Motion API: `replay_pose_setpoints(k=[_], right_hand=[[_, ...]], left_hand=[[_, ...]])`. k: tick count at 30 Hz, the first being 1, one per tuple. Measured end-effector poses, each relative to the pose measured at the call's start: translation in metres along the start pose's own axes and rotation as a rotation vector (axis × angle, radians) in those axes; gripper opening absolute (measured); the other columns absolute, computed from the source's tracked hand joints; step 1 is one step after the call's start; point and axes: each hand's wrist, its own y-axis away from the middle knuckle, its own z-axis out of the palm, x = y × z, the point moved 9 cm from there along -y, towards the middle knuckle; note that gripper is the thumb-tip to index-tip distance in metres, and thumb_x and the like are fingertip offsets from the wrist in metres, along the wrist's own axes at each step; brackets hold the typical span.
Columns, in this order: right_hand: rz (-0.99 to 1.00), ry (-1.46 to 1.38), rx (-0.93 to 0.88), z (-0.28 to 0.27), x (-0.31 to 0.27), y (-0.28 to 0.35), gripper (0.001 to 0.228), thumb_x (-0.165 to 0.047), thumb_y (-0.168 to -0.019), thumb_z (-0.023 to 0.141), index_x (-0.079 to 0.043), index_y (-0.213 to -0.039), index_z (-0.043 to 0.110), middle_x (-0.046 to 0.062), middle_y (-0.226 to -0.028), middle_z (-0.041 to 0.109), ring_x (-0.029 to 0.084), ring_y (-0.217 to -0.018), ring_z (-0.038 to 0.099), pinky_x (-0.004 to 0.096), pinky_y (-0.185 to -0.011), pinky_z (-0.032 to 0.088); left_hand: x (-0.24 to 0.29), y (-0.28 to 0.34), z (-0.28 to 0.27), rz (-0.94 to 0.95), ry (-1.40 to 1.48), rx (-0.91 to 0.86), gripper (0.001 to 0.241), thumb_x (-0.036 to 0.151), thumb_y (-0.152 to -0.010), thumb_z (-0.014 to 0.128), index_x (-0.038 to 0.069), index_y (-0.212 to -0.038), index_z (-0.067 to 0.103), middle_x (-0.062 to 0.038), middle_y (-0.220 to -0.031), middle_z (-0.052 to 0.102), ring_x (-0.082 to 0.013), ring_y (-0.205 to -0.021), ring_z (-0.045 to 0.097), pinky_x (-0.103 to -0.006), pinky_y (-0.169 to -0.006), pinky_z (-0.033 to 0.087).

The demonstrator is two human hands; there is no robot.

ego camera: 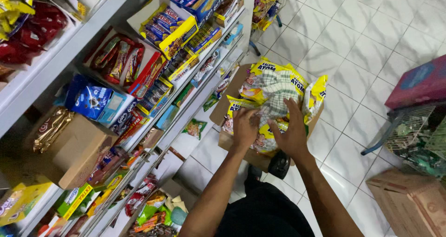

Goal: The person scans bags of snacks using a handheld barcode scanner and places them into a cardboard box.

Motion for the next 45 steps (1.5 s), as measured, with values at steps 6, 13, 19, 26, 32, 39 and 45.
replay_pose_setpoints(k=[6, 13, 19, 26, 32, 39, 45], right_hand=[[-0.026, 0.024, -0.043, -0.011, -0.029, -0.026, 0.093, -0.027, -0.087, 0.082, 0.003, -0.158, 0.031, 0.025, -0.164, 0.03, 0.042, -0.154, 0.027, 0.055, -0.122, 0.019], [-0.135, -0.357, -0.058, -0.004, -0.056, -0.008, 0.061, -0.016, -0.092, 0.07, 0.0, -0.148, 0.05, 0.023, -0.15, 0.053, 0.036, -0.142, 0.046, 0.043, -0.119, 0.035], [0.012, -0.245, 0.118, -0.01, -0.052, 0.005, 0.018, -0.011, -0.095, 0.07, -0.001, -0.111, 0.07, 0.015, -0.091, 0.074, 0.02, -0.079, 0.069, 0.032, -0.076, 0.053], [0.034, -0.264, -0.017, 0.027, -0.037, 0.031, 0.036, -0.025, -0.101, 0.066, -0.005, -0.073, 0.057, 0.007, -0.058, 0.05, 0.012, -0.056, 0.044, 0.034, -0.053, 0.038], [0.023, -0.587, -0.157, 0.045, -0.047, 0.04, 0.036, -0.024, -0.105, 0.055, -0.003, -0.076, 0.055, 0.003, -0.064, 0.048, 0.01, -0.062, 0.044, 0.031, -0.056, 0.039], [-0.02, -0.362, 0.05, -0.01, -0.091, 0.034, 0.018, -0.011, -0.103, 0.052, 0.001, -0.112, 0.063, 0.01, -0.108, 0.071, 0.017, -0.099, 0.068, 0.031, -0.088, 0.052], [0.123, -0.102, 0.019, -0.001, -0.104, 0.043, 0.027, -0.025, -0.089, 0.074, -0.001, -0.1, 0.069, 0.015, -0.079, 0.072, 0.025, -0.067, 0.071, 0.034, -0.063, 0.054]], left_hand=[[-0.032, 0.016, 0.001, -0.24, 0.482, 0.064, 0.025, 0.029, -0.108, 0.053, 0.007, -0.109, 0.066, -0.001, -0.092, 0.066, -0.0142, -0.085, 0.06, -0.033, -0.08, 0.05], [-0.03, 0.046, 0.028, -0.496, 1.059, 0.048, 0.024, 0.031, -0.108, 0.05, 0.011, -0.118, 0.059, 0.01, -0.11, 0.061, 0.0021, -0.099, 0.056, -0.0162, -0.087, 0.045], [0.008, 0.066, -0.018, -0.434, 0.894, -0.112, 0.023, 0.02, -0.099, 0.07, 0.002, -0.111, 0.064, -0.002, -0.095, 0.064, -0.0054, -0.078, 0.054, -0.0233, -0.065, 0.045], [0.026, 0.095, -0.074, -0.313, 0.671, -0.029, 0.03, 0.026, -0.099, 0.074, -0.001, -0.111, 0.068, -0.006, -0.095, 0.07, -0.0106, -0.088, 0.061, -0.0266, -0.079, 0.053], [0.049, 0.093, -0.089, -0.208, 0.864, -0.097, 0.054, 0.027, -0.097, 0.073, -0.001, -0.138, 0.051, -0.007, -0.128, 0.063, -0.0146, -0.119, 0.059, -0.0302, -0.103, 0.048], [0.036, 0.081, -0.102, -0.219, 0.777, -0.058, 0.04, 0.023, -0.102, 0.066, -0.003, -0.131, 0.06, -0.011, -0.117, 0.072, -0.0184, -0.107, 0.068, -0.0322, -0.098, 0.054], [0.062, 0.068, -0.1, -0.063, 0.405, 0.035, 0.038, 0.028, -0.105, 0.059, -0.003, -0.125, 0.062, -0.018, -0.104, 0.072, -0.021, -0.098, 0.069, -0.0369, -0.084, 0.055]])
